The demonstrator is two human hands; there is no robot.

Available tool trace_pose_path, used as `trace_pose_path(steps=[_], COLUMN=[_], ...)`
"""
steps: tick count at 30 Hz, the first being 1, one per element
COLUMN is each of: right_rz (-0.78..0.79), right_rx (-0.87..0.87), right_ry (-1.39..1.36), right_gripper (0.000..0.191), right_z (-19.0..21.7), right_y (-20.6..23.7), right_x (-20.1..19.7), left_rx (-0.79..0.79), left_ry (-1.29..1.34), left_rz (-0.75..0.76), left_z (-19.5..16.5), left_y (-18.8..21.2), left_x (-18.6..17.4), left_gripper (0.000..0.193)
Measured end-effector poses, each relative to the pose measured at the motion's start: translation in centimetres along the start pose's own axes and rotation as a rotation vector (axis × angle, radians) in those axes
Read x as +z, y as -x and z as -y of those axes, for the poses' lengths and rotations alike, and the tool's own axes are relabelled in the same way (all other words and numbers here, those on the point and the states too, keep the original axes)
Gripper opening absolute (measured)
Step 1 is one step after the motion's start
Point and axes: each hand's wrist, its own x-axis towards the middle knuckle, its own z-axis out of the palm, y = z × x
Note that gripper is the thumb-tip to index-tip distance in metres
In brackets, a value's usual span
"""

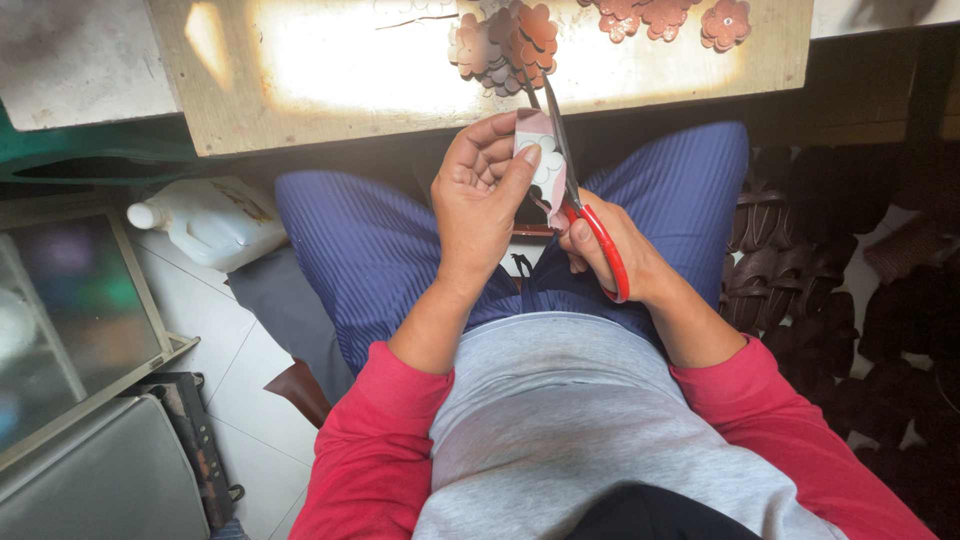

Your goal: The person sits cross-legged and uses red-handled scissors to cut small white paper shapes from a larger sheet. They trim the edges carefully and place the finished pieces on a wooden table where similar shapes are already stacked.

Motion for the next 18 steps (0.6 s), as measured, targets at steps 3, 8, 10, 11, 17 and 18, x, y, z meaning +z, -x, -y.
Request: trace_pose_path(steps=[3, 8, 10, 11, 17, 18], right_rz=[0.026, 0.026, 0.027, 0.028, 0.037, 0.038], right_rx=[-0.030, 0.027, 0.048, 0.053, 0.051, 0.053], right_ry=[-0.037, -0.024, -0.022, -0.023, -0.021, -0.021], right_gripper=[0.066, 0.061, 0.061, 0.060, 0.059, 0.059], right_z=[0.0, -0.1, -0.1, -0.1, -0.1, -0.1], right_y=[0.0, 0.1, 0.1, 0.2, 0.2, 0.2], right_x=[0.0, -0.1, -0.1, -0.2, -0.3, -0.2], left_rx=[-0.003, 0.007, 0.014, 0.013, 0.045, 0.058], left_ry=[0.005, 0.002, -0.003, -0.009, -0.013, -0.030], left_rz=[-0.003, -0.018, -0.023, -0.031, -0.044, -0.045], left_z=[-0.4, -0.5, -0.5, -0.5, -0.4, -0.4], left_y=[-0.1, -0.2, -0.2, -0.3, -0.5, -0.6], left_x=[-0.1, -0.4, -0.6, -0.7, -1.1, -1.2], left_gripper=[0.033, 0.033, 0.033, 0.034, 0.034, 0.034])
